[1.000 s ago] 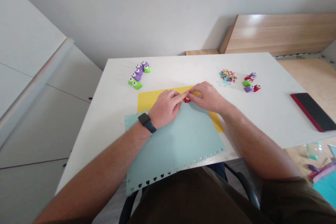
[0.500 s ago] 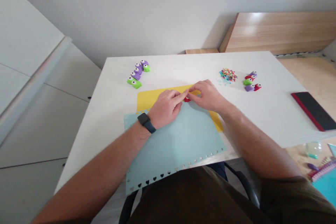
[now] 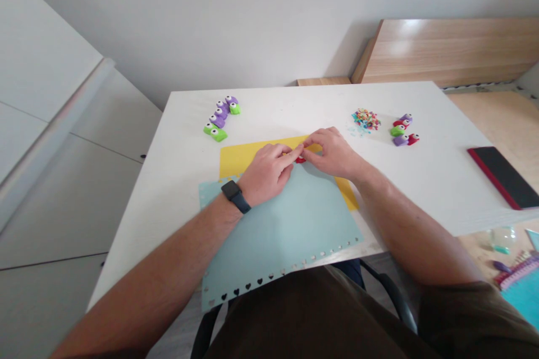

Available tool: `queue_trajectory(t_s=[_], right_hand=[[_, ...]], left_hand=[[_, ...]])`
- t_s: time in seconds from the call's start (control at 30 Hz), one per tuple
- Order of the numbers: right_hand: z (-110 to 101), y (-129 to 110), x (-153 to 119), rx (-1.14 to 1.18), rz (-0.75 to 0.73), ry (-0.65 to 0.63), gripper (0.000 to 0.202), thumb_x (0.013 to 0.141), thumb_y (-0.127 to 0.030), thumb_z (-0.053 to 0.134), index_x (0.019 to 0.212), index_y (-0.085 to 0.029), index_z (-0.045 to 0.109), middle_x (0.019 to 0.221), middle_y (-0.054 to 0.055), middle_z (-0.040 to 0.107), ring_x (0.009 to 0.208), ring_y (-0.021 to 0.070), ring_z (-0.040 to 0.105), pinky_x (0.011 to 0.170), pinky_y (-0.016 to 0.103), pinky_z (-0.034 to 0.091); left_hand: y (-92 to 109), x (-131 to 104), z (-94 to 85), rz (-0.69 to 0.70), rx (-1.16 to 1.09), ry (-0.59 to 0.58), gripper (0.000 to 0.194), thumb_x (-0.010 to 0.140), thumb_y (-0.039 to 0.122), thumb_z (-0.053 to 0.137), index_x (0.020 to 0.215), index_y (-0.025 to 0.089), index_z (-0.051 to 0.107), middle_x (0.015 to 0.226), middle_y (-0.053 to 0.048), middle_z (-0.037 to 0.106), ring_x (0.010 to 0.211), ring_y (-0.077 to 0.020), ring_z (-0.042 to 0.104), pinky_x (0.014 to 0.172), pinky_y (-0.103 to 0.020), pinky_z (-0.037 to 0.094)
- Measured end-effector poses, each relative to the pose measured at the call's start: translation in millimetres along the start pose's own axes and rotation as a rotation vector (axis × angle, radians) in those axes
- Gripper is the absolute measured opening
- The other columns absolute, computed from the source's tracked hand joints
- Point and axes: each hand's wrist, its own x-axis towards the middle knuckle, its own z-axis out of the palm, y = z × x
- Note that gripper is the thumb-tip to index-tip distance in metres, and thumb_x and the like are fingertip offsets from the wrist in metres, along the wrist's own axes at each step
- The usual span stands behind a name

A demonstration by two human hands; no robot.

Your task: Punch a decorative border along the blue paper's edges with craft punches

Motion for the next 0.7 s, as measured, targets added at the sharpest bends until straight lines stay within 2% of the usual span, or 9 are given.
queue_trajectory(t_s=[0.4,0.7], right_hand=[[-2.4,-2.5,0.1,0.036,-0.003,0.027,0.028,0.097,-0.045,0.068,0.099,-0.022,0.082,0.109,0.011,0.081,0.108,0.0288,0.071,0.110,0.047,0.043],[-9.2,-7.1,-0.7,0.121,-0.135,-0.016,0.014,0.096,-0.036,0.072,0.098,-0.027,0.084,0.109,0.003,0.083,0.106,0.0241,0.073,0.110,0.045,0.045]], left_hand=[[1.8,-0.7,-1.5,-0.013,-0.005,-0.015,0.058,0.101,0.016,0.051,0.159,0.020,0.051,0.123,-0.012,0.070,0.112,-0.0284,0.061,0.102,-0.047,0.051],[-1.7,-4.5,1.2,-0.059,-0.021,0.003,0.062,0.100,0.018,0.055,0.161,0.019,0.046,0.127,-0.014,0.071,0.118,-0.0302,0.063,0.106,-0.051,0.051]])
